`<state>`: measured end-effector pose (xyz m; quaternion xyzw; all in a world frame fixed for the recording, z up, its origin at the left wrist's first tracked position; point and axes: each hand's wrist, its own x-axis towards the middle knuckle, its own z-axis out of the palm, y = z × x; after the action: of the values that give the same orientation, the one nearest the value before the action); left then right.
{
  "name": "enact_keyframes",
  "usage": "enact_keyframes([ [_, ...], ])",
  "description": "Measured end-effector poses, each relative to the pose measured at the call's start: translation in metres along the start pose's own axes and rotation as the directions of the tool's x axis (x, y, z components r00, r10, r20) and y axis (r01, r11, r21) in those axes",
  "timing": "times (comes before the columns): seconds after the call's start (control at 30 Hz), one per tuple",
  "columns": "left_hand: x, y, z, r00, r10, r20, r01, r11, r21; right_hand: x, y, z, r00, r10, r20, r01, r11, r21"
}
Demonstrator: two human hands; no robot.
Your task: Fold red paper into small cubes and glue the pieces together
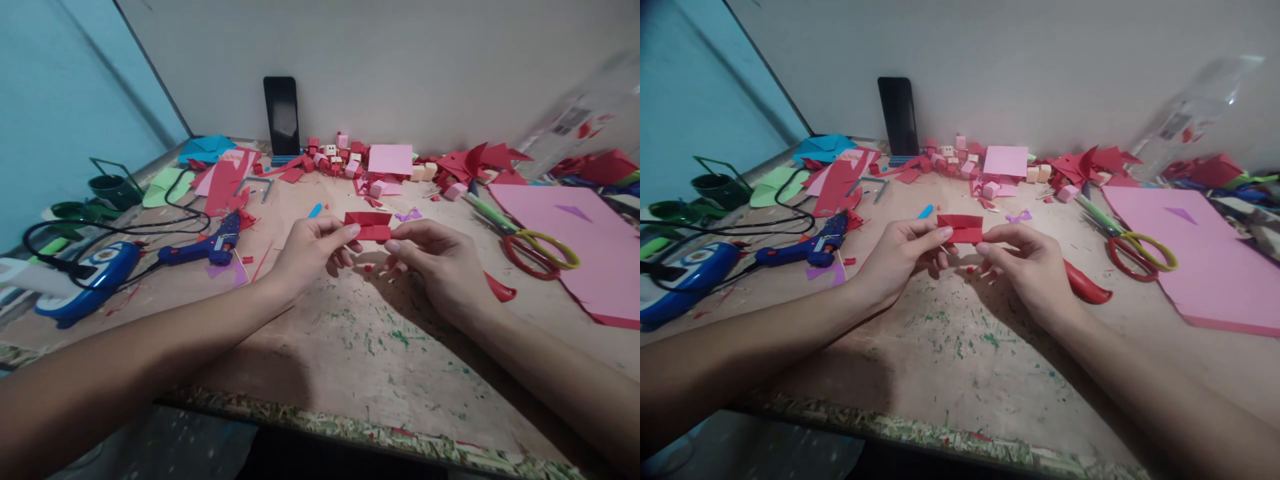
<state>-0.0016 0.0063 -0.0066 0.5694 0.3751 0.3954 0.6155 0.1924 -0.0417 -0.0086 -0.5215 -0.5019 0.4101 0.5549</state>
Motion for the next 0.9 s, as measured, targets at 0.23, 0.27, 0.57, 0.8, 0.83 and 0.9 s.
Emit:
enact_keyframes([
  [0.23, 0.0004, -0.0001, -0.0001, 0.999, -0.028, 0.035, 0.030, 0.998, -0.052, -0.0009, 0.0001, -0.0009, 0.997, -0.063, -0.046, 0.062, 0.998, -0.022],
  [0.27, 0.0004, 0.0001, -0.0001, 0.998, -0.039, 0.042, 0.041, 0.997, -0.058, -0.0007, 0.0000, -0.0010, 0.996, -0.069, -0.053, 0.067, 0.997, -0.029],
  [0.57, 0.0003, 0.0005, 0.0004, 0.995, -0.080, 0.068, 0.083, 0.995, -0.051, -0.0012, -0.0035, 0.0005, 0.996, -0.074, -0.044, 0.073, 0.997, -0.018],
  [0.8, 0.0018, -0.0023, 0.0003, 0.996, -0.059, 0.063, 0.062, 0.997, -0.042, -0.0016, 0.0027, -0.0009, 1.000, -0.001, -0.001, 0.001, 1.000, 0.013],
  [0.83, 0.0021, -0.0026, 0.0003, 0.996, -0.058, 0.070, 0.061, 0.997, -0.040, -0.0015, 0.0042, -0.0012, 1.000, 0.021, -0.002, -0.021, 1.000, 0.023],
  [0.9, 0.0026, -0.0030, 0.0003, 0.995, -0.056, 0.078, 0.059, 0.998, -0.038, -0.0014, 0.0062, -0.0014, 0.999, 0.042, -0.004, -0.042, 0.999, 0.034],
])
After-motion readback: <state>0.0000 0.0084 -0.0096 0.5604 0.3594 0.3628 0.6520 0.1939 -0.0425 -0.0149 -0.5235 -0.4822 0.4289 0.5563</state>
